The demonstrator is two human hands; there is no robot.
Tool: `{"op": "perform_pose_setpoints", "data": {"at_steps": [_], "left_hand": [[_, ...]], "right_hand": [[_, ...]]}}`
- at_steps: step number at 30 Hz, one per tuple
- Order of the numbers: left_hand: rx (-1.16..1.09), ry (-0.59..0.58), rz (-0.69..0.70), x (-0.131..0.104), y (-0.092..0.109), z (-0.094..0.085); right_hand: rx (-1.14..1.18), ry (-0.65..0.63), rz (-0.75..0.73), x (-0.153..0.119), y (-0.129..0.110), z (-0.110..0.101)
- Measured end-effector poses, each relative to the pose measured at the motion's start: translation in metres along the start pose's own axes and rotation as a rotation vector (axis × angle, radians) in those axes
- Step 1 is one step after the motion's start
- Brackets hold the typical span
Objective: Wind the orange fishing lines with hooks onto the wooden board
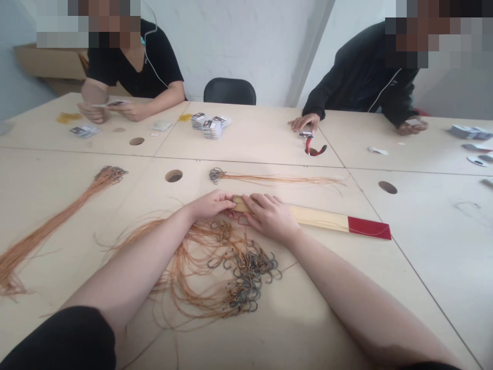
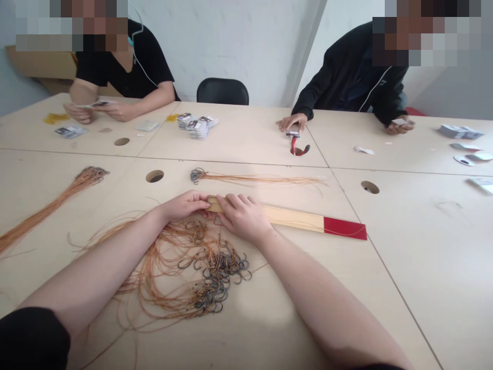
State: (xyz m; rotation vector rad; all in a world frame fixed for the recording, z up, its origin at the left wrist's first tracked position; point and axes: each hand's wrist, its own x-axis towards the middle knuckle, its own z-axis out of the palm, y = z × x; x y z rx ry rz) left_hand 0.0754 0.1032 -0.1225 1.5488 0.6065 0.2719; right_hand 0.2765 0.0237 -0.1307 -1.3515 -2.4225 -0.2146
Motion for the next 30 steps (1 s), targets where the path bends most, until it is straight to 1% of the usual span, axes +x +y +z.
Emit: {"op": "perform_pose_setpoints", "data": {"at_steps": [9, 14, 23, 30], "left_hand": [[-0.005, -0.011, 0.003, 0.0001, 0.0007, 0.0004], [-0.017, 0.005, -0.014, 0.0003, -0.0004, 0.0004], [0.02, -0.009, -0.012, 0.0002, -0.0015, -0.0005], [0.036, 0.004, -0.012, 0.0009, -0.0028, -0.0006]], "right_hand": [[0.008, -0.001, -0.009, -0.0002, -0.0001, 0.0], [0.002, -0.004, -0.003, -0.0001, 0.0004, 0.0005], [0.0, -0.004, -0.001, 0.0001, -0.0001, 0.0007], [0.014, -0.007, 0.003, 0.0002, 0.0008, 0.0009]]}}
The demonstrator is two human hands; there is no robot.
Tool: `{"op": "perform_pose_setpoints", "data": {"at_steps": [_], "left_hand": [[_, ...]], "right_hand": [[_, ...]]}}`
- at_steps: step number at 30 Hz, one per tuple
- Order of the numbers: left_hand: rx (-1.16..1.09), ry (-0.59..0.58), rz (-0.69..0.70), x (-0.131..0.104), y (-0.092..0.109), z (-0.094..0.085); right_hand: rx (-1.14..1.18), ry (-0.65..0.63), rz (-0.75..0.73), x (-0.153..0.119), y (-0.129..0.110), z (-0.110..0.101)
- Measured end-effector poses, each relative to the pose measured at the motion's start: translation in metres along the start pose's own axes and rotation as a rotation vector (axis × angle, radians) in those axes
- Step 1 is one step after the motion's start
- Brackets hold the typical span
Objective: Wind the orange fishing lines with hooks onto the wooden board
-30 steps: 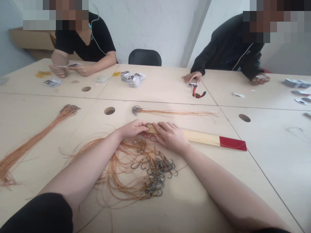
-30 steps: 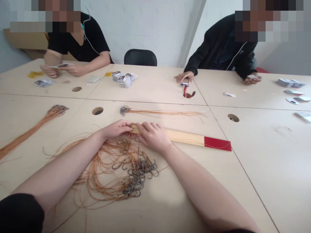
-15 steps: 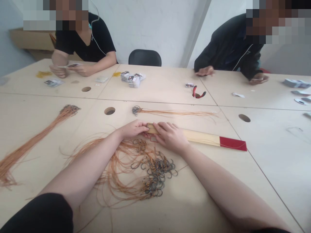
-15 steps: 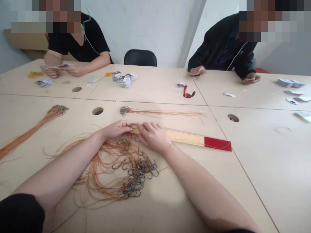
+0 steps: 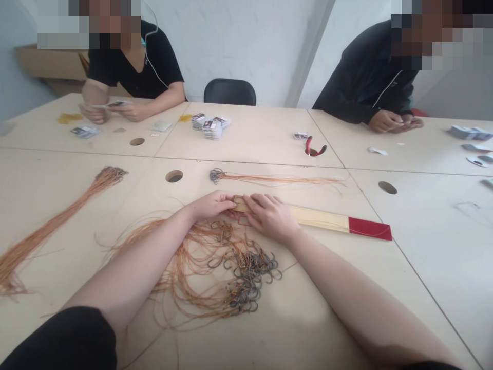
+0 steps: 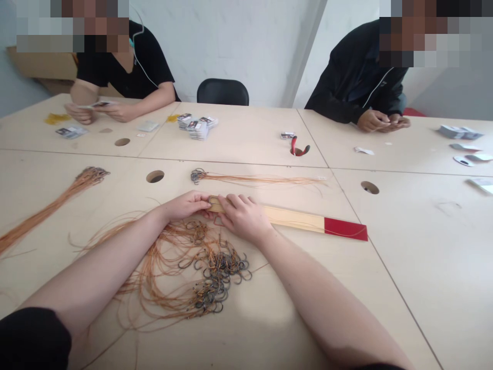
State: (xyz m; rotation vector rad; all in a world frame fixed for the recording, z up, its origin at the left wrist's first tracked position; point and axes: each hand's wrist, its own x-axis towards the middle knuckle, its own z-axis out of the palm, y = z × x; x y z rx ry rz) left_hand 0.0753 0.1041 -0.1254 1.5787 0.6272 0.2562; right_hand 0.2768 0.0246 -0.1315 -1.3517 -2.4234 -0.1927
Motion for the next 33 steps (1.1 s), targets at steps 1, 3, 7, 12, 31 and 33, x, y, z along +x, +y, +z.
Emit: {"op": "perform_pose_setpoints", "data": {"at_steps": [1, 3, 7, 12, 31, 33], "left_hand": [[-0.009, -0.003, 0.0, 0.0, 0.0, 0.0], [-0.029, -0.01, -0.002, 0.0, 0.001, 0.001], [-0.043, -0.008, -0.001, -0.001, 0.003, 0.002], [-0.039, -0.007, -0.002, 0.0, 0.004, 0.002], [-0.138, -0.01, 0.0, 0.002, 0.001, 0.0], [-0.133, 0.002, 0.006, 0.002, 0.001, 0.0]], "right_hand": [[0.002, -0.002, 0.001, 0.0, 0.0, 0.0], [0.006, -0.006, 0.003, 0.0, 0.0, 0.0], [0.01, -0.003, 0.004, -0.001, 0.0, 0.001], [0.011, -0.004, 0.007, 0.0, 0.0, 0.001], [0.386, 0.092, 0.301, 0.023, 0.003, 0.001], [0.502, 0.033, 0.38, 0.031, 0.008, -0.001]]}}
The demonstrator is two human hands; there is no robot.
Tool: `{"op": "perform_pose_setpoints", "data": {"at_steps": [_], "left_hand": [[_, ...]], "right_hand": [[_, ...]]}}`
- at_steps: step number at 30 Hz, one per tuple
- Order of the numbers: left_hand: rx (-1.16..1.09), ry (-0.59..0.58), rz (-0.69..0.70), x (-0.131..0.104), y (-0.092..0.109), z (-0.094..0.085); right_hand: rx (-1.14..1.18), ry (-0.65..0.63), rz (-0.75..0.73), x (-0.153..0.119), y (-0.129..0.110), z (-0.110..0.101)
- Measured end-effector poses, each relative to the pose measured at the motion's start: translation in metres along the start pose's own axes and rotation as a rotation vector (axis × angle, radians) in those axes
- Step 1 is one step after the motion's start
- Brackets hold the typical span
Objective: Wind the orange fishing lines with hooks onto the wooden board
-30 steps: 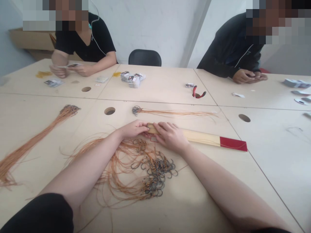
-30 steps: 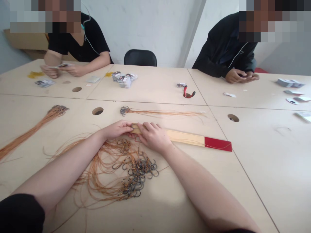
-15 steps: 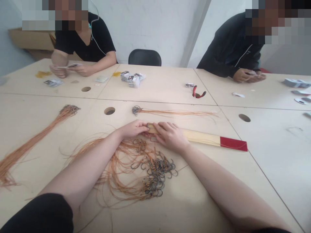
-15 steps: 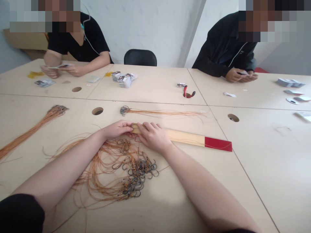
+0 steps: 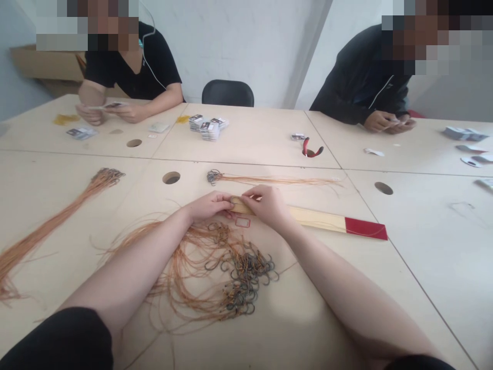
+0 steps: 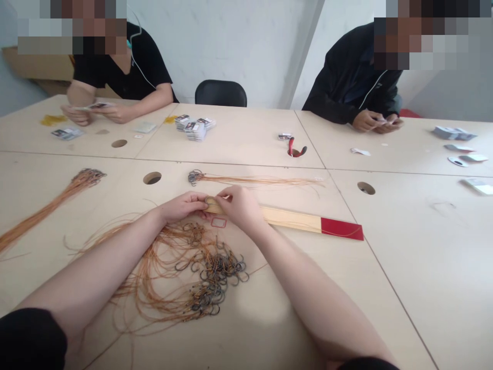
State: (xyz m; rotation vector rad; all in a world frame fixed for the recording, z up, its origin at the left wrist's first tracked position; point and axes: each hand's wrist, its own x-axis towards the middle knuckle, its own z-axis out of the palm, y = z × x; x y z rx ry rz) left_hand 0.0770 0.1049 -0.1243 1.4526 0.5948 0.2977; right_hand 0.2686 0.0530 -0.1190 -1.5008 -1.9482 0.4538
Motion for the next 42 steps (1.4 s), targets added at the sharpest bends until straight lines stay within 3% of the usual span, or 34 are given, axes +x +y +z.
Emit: {"op": "perform_pose_setpoints", "data": {"at_steps": [6, 15, 21, 32, 42], "left_hand": [[0.044, 0.044, -0.044, -0.005, 0.006, 0.001], [0.003, 0.043, -0.062, -0.002, 0.004, 0.003], [0.044, -0.019, -0.062, -0.002, 0.005, 0.002], [0.075, -0.021, -0.065, -0.005, 0.005, 0.002], [0.086, -0.033, -0.045, -0.004, 0.004, 0.002]], "right_hand": [[0.074, -0.198, -0.009, 0.014, -0.002, -0.011], [-0.284, -0.156, 0.02, 0.001, -0.015, -0.001], [-0.294, -0.103, 0.014, -0.004, -0.013, 0.005], [-0.29, -0.086, -0.043, -0.006, -0.011, 0.005], [-0.449, -0.102, -0.053, -0.01, -0.014, 0.006]]}}
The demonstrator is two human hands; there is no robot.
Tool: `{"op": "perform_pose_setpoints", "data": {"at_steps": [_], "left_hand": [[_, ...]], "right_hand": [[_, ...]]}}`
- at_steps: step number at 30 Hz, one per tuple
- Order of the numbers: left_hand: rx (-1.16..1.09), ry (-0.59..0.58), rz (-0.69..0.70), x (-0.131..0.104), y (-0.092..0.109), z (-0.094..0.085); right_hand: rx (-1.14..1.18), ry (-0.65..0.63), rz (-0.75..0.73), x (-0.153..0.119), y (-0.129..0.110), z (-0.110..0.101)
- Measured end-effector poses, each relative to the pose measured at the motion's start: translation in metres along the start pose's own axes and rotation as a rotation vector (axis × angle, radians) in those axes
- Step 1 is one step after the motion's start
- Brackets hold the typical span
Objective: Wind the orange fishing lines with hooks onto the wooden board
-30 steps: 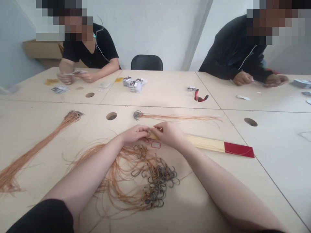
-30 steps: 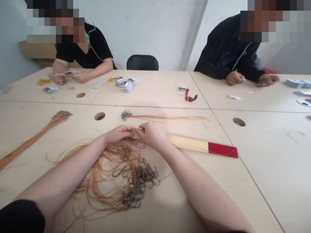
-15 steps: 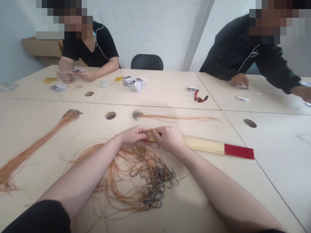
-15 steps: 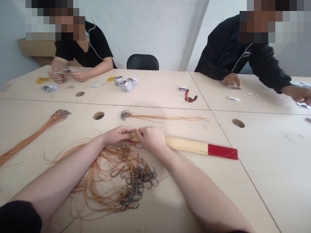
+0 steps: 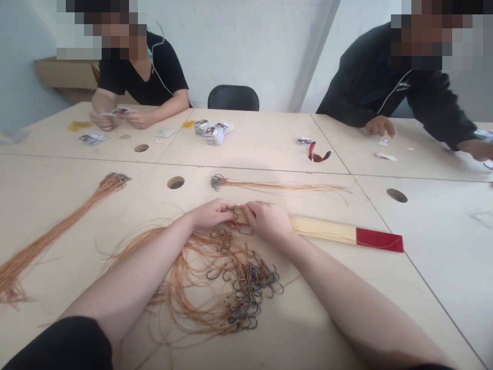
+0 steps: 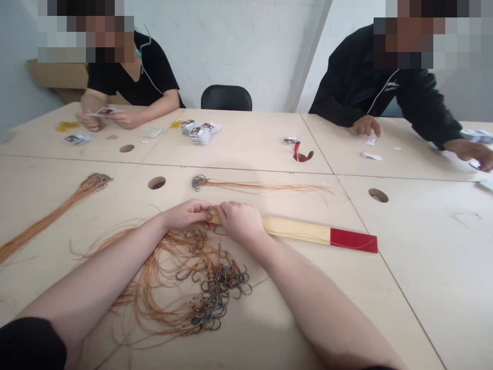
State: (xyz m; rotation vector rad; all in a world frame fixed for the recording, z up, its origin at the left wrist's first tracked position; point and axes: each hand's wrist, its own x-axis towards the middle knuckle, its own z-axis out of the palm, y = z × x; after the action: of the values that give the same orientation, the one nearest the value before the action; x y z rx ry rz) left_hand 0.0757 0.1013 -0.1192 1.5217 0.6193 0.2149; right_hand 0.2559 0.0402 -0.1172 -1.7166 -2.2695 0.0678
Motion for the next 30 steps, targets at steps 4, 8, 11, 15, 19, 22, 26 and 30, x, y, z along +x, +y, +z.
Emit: {"op": "perform_pose_setpoints", "data": {"at_steps": [4, 8, 11, 15, 19, 22, 26, 30], "left_hand": [[0.001, -0.01, 0.012, 0.0, -0.0002, -0.0005], [-0.011, -0.007, 0.003, -0.0004, -0.0009, -0.0008], [-0.01, 0.0, -0.003, -0.0005, -0.0007, -0.0006], [-0.002, 0.017, -0.007, -0.0002, 0.0005, 0.0002], [-0.001, 0.036, -0.02, 0.0, 0.0019, 0.0013], [-0.003, 0.045, -0.029, 0.0, 0.0031, 0.0022], [0.009, 0.052, -0.036, 0.0002, 0.0034, 0.0024], [-0.004, 0.028, -0.02, 0.0007, 0.0011, 0.0011]], "right_hand": [[-0.049, -0.024, -0.018, -0.0009, 0.0002, -0.0003], [-0.056, -0.025, -0.03, -0.0009, -0.0001, 0.0], [-0.05, -0.021, -0.026, -0.0005, -0.0007, 0.0004], [-0.055, -0.012, -0.013, -0.0006, -0.0012, 0.0007], [-0.055, -0.012, -0.017, -0.0013, -0.0013, -0.0001], [-0.056, -0.016, -0.008, -0.0014, -0.0015, -0.0003], [-0.077, -0.014, -0.014, -0.001, -0.0022, 0.0005], [-0.103, -0.049, -0.014, -0.0003, -0.0034, 0.0006]]}}
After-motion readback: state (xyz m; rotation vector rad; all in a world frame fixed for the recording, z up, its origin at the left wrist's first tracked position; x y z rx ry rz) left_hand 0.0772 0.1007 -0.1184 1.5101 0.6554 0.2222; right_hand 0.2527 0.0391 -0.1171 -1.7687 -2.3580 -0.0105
